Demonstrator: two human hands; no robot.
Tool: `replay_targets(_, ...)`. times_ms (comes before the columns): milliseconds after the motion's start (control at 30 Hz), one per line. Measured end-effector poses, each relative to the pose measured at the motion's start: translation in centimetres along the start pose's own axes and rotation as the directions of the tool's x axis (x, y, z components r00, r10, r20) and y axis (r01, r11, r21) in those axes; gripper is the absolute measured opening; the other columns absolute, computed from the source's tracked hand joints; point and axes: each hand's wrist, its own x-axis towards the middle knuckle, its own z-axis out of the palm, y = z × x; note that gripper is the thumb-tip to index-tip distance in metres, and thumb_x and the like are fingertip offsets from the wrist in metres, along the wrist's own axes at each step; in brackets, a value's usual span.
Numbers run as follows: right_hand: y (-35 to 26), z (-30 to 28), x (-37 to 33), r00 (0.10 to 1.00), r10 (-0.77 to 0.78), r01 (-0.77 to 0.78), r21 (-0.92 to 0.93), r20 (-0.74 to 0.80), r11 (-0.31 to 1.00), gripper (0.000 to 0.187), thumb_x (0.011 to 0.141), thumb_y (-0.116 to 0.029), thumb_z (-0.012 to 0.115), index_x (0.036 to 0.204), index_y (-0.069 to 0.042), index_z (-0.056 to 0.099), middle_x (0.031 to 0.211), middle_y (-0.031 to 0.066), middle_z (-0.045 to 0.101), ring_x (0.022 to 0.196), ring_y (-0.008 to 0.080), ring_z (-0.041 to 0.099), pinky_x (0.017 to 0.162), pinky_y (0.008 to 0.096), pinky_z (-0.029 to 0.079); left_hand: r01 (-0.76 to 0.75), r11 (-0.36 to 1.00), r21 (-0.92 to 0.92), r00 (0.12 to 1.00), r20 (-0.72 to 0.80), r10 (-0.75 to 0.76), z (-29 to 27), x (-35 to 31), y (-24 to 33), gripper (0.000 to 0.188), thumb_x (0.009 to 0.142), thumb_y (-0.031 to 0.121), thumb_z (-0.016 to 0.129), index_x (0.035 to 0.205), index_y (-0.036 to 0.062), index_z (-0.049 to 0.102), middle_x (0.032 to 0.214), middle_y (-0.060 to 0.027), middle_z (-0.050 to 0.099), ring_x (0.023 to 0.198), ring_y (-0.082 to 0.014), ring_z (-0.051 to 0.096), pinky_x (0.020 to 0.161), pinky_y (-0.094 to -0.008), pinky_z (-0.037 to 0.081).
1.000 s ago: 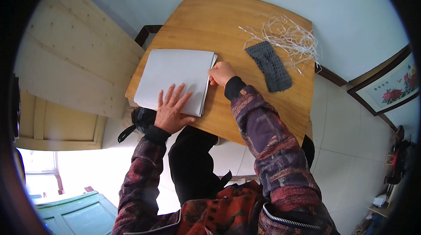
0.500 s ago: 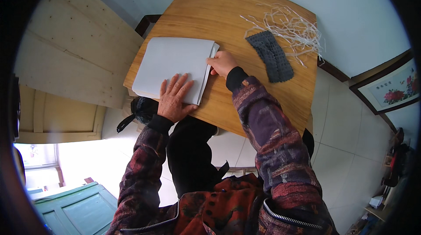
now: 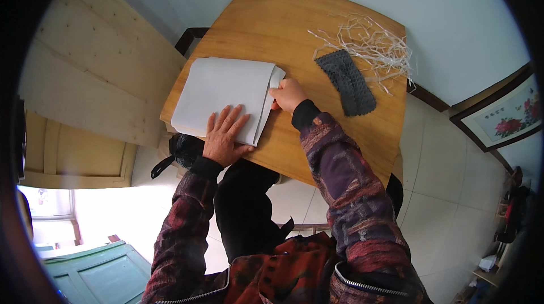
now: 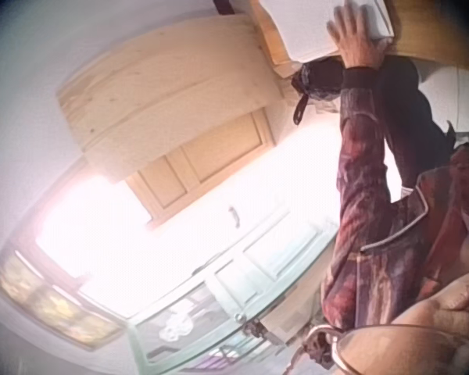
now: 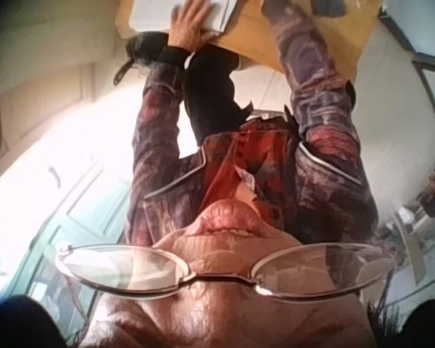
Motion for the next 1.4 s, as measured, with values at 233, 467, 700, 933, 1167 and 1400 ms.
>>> replay_targets(233,0.4,0.6,-1.4,0.998,0.033,-0.031,-0.053,0.053,0.998,0.021,0.087,-0.021,0.064,0.079,-0.003,0.057,0.072,0.0044,0.061,0.054,0.0118,0.061,0.040,0.0230,0.036,-0.007,1.000,-0.025,1.000,-0.030,0.006,0.1,0.0,0.0,0.085,0.066,0.050,0.075,0.138,0.0188,0.043,0.149,-0.0069,0.034,0.138,-0.0318,0.027,0.111,-0.0540,0.017)
replay_targets(467,0.4,-1.0,-1.4,0.999,0.026,-0.029,0.064,0.039,0.998,0.018,0.084,-0.011,0.063,0.076,0.003,0.055,0.071,0.0099,0.060,0.052,0.0170,0.061,0.044,0.0273,0.046,-0.015,0.999,-0.034,1.000,-0.017,0.015,-0.1,0.0,-0.2,0.084,0.066,0.051,0.074,0.137,0.0172,0.044,0.148,-0.0079,0.034,0.138,-0.0329,0.027,0.112,-0.0535,0.017)
replay_targets(700,1.2,-3.1,-2.5,0.996,0.083,-0.087,0.113,0.037,0.990,0.018,0.085,-0.016,0.063,0.078,-0.001,0.056,0.070,0.0049,0.058,0.055,0.0120,0.058,0.041,0.0239,0.037,-0.009,0.999,-0.036,1.000,-0.002,0.009,0.0,0.1,-0.2,0.083,0.067,0.050,0.075,0.137,0.0172,0.043,0.149,-0.0077,0.033,0.139,-0.0325,0.025,0.112,-0.0529,0.016)
replay_targets(933,2.1,-10.0,-6.7,0.998,0.062,-0.063,-0.037,-0.027,0.997,0.017,0.088,-0.020,0.061,0.079,-0.006,0.055,0.072,0.0014,0.057,0.055,0.0076,0.054,0.043,0.0210,0.036,0.008,0.999,-0.036,1.000,0.008,-0.007,0.2,0.1,-0.2,0.082,0.068,0.044,0.077,0.138,0.0189,0.042,0.149,-0.0054,0.033,0.140,-0.0306,0.024,0.113,-0.0525,0.015)
replay_targets(1167,3.0,-18.1,-17.2,0.995,-0.036,0.045,0.090,-0.092,0.995,0.019,0.090,-0.018,0.058,0.100,-0.001,0.057,0.073,0.0016,0.056,0.052,0.0069,0.051,0.044,0.0184,0.037,0.002,0.999,-0.035,1.000,-0.001,-0.002,0.3,0.0,-0.2,0.086,0.065,0.043,0.078,0.139,0.0177,0.041,0.150,-0.0064,0.032,0.140,-0.0312,0.023,0.113,-0.0519,0.015)
replay_targets(1400,5.3,-25.9,-29.3,0.930,-0.173,0.264,0.263,-0.323,0.928,0.034,0.088,-0.009,0.051,0.119,0.004,0.052,0.101,0.0070,0.061,0.084,0.0125,0.059,0.069,0.0256,0.049,0.016,0.997,0.076,1.000,-0.022,-0.014,-0.5,0.2,0.1,0.087,0.064,0.050,0.077,0.140,0.0236,0.042,0.151,-0.0067,0.030,0.142,-0.0330,0.019,0.112,-0.0575,0.009)
